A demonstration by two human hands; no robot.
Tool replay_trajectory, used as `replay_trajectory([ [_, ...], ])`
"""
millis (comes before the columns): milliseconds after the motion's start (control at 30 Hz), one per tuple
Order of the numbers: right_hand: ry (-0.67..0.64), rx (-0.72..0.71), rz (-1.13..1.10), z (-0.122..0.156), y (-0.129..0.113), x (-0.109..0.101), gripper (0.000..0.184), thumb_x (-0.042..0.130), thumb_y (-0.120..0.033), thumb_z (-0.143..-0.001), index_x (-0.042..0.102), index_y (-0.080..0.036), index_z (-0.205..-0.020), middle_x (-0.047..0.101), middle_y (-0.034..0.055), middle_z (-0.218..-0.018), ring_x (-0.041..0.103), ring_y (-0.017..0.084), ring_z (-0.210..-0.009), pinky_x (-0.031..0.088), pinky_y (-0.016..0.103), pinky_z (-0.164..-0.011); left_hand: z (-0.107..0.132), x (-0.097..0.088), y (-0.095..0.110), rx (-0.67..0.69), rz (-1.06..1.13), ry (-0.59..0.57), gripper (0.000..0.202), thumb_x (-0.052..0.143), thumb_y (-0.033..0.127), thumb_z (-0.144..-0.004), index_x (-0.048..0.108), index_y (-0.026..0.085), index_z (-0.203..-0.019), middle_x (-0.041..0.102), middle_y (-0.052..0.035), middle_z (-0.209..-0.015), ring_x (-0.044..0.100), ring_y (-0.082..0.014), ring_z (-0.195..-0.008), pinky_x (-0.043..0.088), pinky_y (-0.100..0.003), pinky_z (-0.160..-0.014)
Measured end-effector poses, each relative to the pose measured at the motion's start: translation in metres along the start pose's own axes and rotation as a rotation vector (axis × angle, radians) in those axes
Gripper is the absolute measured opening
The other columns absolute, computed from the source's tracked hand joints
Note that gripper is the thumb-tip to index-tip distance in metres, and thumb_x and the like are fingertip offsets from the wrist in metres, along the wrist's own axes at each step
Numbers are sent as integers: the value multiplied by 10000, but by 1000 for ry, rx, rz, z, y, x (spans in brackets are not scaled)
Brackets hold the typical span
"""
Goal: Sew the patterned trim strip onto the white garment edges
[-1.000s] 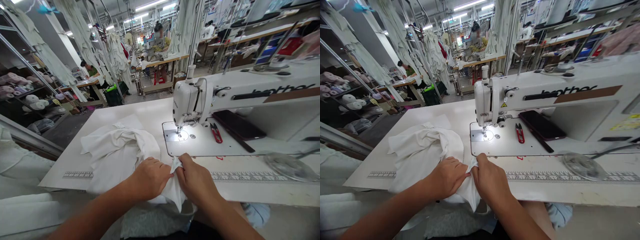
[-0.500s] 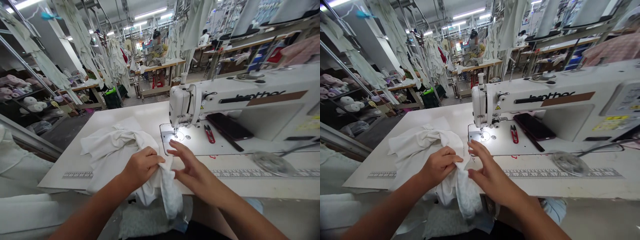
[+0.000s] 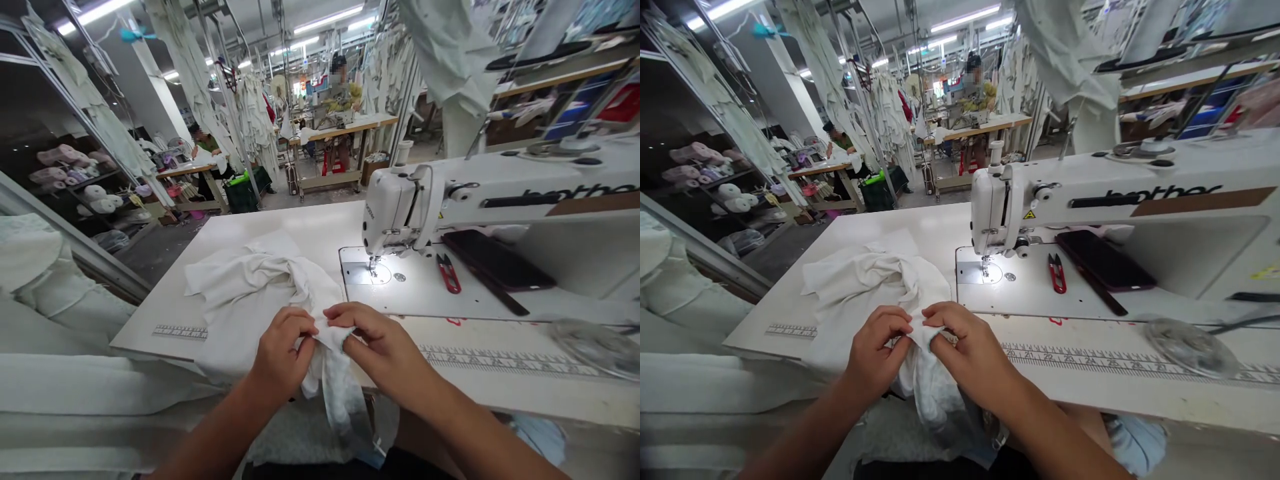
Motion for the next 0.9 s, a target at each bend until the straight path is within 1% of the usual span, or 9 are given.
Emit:
replay_trajectory([
  [67, 16, -8, 11, 0, 1, 3, 162, 525, -171, -813, 658, -245, -871, 635, 37, -1102, 601, 202, -1023, 451, 326, -838, 4, 0, 2, -49, 15, 9, 185, 505, 32, -812, 576, 188, -881, 596, -53, -925, 601, -161, -887, 533, -296, -744],
  [133, 66, -33, 46, -1, 2, 6, 154, 524, -156, -796, 646, -238, -842, 620, 40, -1078, 591, 200, -999, 441, 324, -823, 12, 2, 8, -97, 5, 66, 198, 499, 55, -840, 566, 190, -968, 567, -74, -1007, 575, -177, -959, 521, -326, -794],
  [233, 155, -91, 146, -4, 2, 10, 110, 520, -141, -787, 593, -221, -771, 600, 36, -920, 573, 194, -888, 428, 318, -748, 30, 9, 22, -124, -21, 169, 260, 622, 203, -832, 516, 190, -1070, 509, -80, -1018, 533, -203, -963, 493, -373, -827],
  [333, 183, -158, 288, -6, -1, 17, 121, 536, -127, -788, 531, -210, -701, 532, 14, -730, 523, 180, -734, 395, 298, -633, 45, 20, 28, -233, 29, 207, 590, 809, 486, -652, 475, 205, -1049, 482, -45, -952, 511, -181, -824, 488, -330, -716],
  [400, 171, -217, 361, -5, -2, 20, 97, 542, -122, -797, 586, -200, -757, 524, 18, -706, 511, 183, -714, 386, 292, -607, 50, 24, 25, -343, 88, 246, 648, 825, 562, -579, 464, 217, -993, 488, -18, -909, 497, -154, -751, 470, -291, -658],
  [500, 93, -274, 428, -3, -2, 21, 173, 556, -134, -821, 678, -205, -922, 547, 32, -726, 529, 189, -720, 394, 285, -597, 49, 21, 18, -469, 179, 229, 422, 779, 460, -706, 492, 209, -887, 518, 11, -813, 506, -131, -703, 450, -254, -644],
  [633, -28, -188, 474, -4, -4, 14, 201, 603, -146, -814, 709, -247, -952, 577, 24, -754, 556, 185, -734, 389, 278, -591, 46, 9, 14, -618, 203, 73, 96, 634, 260, -848, 580, 181, -839, 569, 3, -760, 540, -127, -720, 445, -245, -698],
  [800, -205, -35, 454, -11, -17, 2, 168, 608, -182, -828, 715, -298, -885, 597, -10, -760, 573, 175, -779, 383, 278, -621, 48, 1, 14, -693, 326, 23, 98, 549, 259, -898, 601, 176, -889, 566, 5, -752, 506, -109, -673, 405, -209, -619],
  [900, -239, 8, 427, -14, -21, 0, 166, 596, -191, -830, 710, -311, -838, 599, -28, -759, 572, 156, -762, 380, 273, -626, 48, 2, 14, -679, 375, -5, 116, 511, 259, -917, 591, 179, -895, 537, 12, -753, 471, -100, -663, 388, -199, -613],
])
Point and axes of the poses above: each hand's wrist, its own z-axis away from the middle knuckle, its own x-axis out of the palm, y = z × x, the point moved 1 cm from there along -z, towards the middle knuckle
